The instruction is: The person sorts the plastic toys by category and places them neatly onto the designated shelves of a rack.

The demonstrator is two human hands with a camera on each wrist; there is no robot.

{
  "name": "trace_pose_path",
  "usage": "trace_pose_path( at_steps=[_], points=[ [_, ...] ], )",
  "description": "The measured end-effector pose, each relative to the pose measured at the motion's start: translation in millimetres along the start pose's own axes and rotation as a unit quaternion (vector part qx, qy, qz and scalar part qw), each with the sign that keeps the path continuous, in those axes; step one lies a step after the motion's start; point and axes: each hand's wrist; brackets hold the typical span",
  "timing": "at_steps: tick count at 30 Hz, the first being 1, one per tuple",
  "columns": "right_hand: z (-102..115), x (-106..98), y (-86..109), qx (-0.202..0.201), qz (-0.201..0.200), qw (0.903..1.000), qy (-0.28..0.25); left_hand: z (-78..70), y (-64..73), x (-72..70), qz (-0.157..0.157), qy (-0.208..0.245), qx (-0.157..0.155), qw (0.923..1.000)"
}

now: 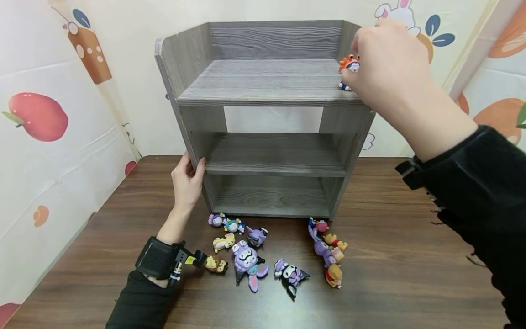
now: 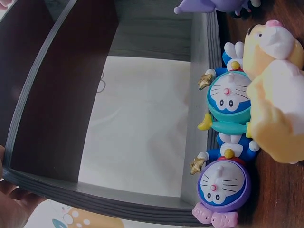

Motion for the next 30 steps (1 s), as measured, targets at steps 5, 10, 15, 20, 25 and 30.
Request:
trace_pose_path(
  at_steps=[5, 10, 15, 20, 25, 30],
  points=[
    [-15, 18, 15.2, -0.035, -0.07, 0.9969, 0.001, -20.2, 0.5, -2.1, -0.003, -0.009, -0.008, 0.9999],
    [-5, 21, 48.7, -0.063, -0.115, 0.9912, -0.019, -22.7, 0.7, -2.8, -0.003, -0.018, -0.008, 0.9998],
    [22, 18, 81.1, -0.09, -0.135, 0.985, -0.059, -21.6, 0.8, -3.9, -0.002, -0.014, -0.008, 0.9999],
    [46, 22, 105.8, -0.112, -0.124, 0.9804, -0.105, -12.0, 0.3, -3.9, -0.002, -0.011, -0.002, 0.9999],
    [51, 42, 126.5, -0.12, -0.09, 0.9792, -0.137, 10.5, 0.6, -3.2, -0.002, -0.011, 0.008, 0.9999],
    [48, 67, 144.8, -0.111, -0.05, 0.9804, -0.155, 15.5, 2.0, -3.3, -0.002, -0.01, 0.01, 0.9999]
  ],
)
Point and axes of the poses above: each hand's wrist, its own y-axis away from the middle knuckle, its own x-axis out of the palm, z = x × y, and after that the axes turned 1 degree about y, right-handed
